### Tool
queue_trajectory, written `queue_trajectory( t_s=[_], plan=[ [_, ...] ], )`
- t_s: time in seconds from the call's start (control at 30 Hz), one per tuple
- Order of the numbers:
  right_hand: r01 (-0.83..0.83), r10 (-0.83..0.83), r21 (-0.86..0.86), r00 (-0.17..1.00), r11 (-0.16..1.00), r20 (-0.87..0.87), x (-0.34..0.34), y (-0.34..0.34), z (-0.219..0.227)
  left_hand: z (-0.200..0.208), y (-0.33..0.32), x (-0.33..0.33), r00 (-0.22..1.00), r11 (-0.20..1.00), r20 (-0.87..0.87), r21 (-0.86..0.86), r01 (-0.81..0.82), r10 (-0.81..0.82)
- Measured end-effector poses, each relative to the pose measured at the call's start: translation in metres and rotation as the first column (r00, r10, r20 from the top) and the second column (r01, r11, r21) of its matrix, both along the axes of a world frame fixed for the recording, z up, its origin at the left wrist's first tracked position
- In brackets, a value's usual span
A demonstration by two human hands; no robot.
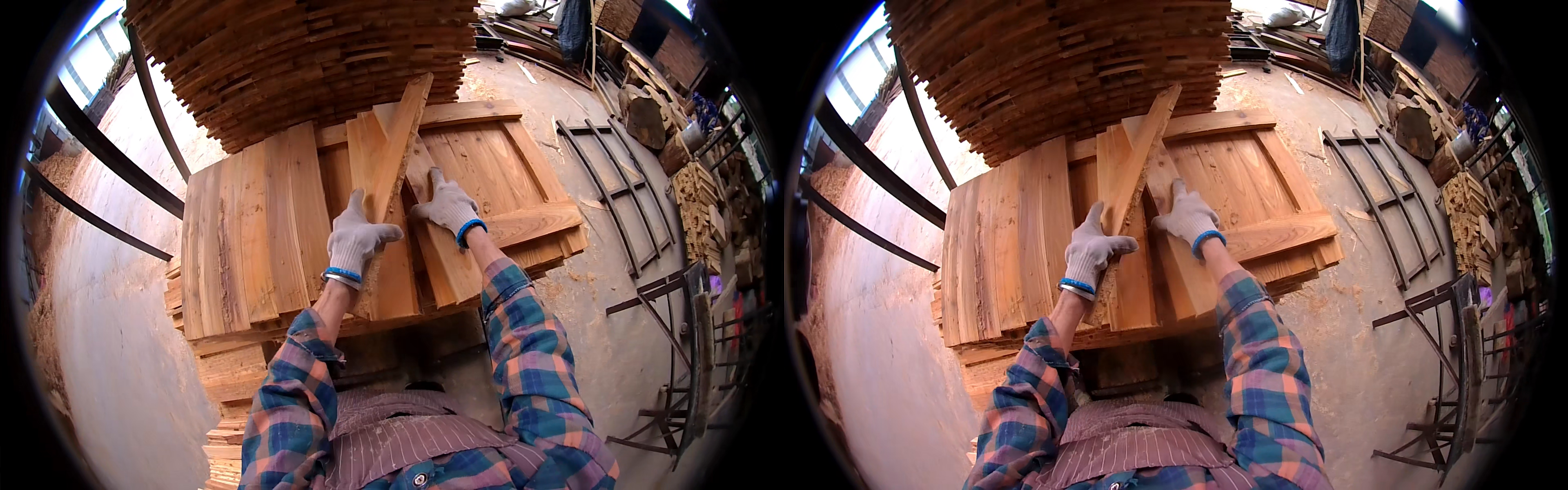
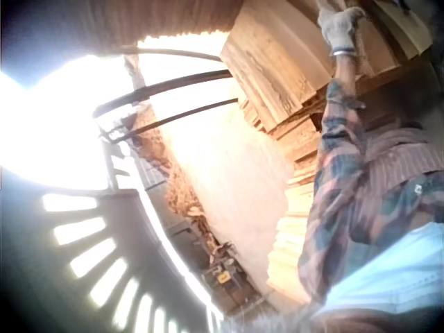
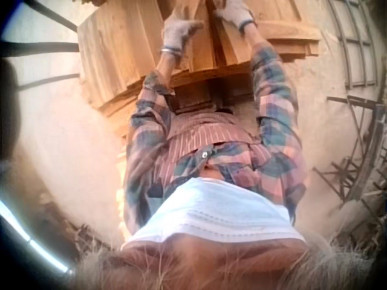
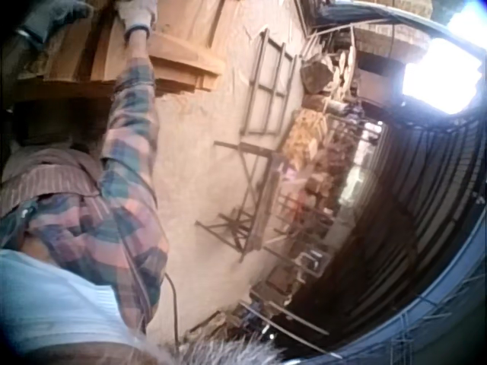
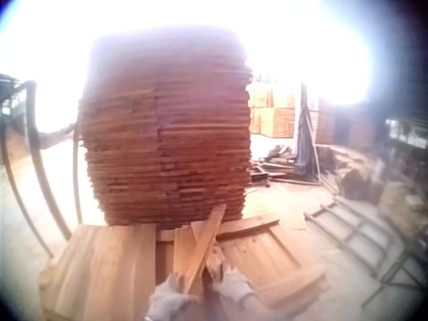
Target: The person repeatedly picks up wooden planks from a large pile and stacks them onto a metal rack. The worker handles the planks one by one or in small groups, placing them carefully to build a neat stack on the rack.
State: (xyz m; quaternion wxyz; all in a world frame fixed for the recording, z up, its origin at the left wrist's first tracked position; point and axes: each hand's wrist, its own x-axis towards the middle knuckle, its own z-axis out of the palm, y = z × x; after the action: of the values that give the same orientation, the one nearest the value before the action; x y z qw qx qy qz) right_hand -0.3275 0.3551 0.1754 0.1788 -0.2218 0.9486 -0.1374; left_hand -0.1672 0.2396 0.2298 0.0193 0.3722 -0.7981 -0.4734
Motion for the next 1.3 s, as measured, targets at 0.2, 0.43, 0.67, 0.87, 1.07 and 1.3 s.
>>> queue_trajectory(
  t_s=[0.2, 0.43, 0.67, 0.87, 1.07, 1.3],
  plan=[
    [0.152, -0.15, 0.031, 0.986, 0.988, -0.072, -0.036, 0.057, 0.009, -0.051, -0.104, 0.119, 0.976, 0.931, -0.161, -0.311, -0.189, 0.145],
    [0.164, -0.179, -0.102, 0.971, 0.981, -0.156, -0.008, 0.019, -0.053, -0.069, -0.137, 0.175, 0.928, 0.579, 0.224, -0.816, 0.011, 0.298],
    [0.145, -0.147, -0.027, 0.984, 0.989, -0.103, 0.007, -0.051, -0.054, -0.066, -0.138, 0.174, 0.942, 0.593, 0.184, -0.805, -0.018, 0.28],
    [0.098, -0.089, 0.042, 0.979, 0.994, -0.183, 0.007, -0.047, -0.056, -0.066, -0.14, 0.172, 0.945, 0.62, 0.186, -0.785, -0.022, 0.268],
    [-0.114, 0.152, 0.161, 0.956, 0.98, -0.249, 0.064, -0.099, -0.02, -0.067, -0.141, 0.176, 0.946, 0.6, 0.178, -0.8, -0.022, 0.273],
    [-0.048, 0.048, 0.007, 0.997, 0.999, 0.064, 0.067, -0.102, 0.027, -0.067, -0.14, 0.174, 0.945, 0.611, 0.183, -0.791, -0.02, 0.269]
  ],
)
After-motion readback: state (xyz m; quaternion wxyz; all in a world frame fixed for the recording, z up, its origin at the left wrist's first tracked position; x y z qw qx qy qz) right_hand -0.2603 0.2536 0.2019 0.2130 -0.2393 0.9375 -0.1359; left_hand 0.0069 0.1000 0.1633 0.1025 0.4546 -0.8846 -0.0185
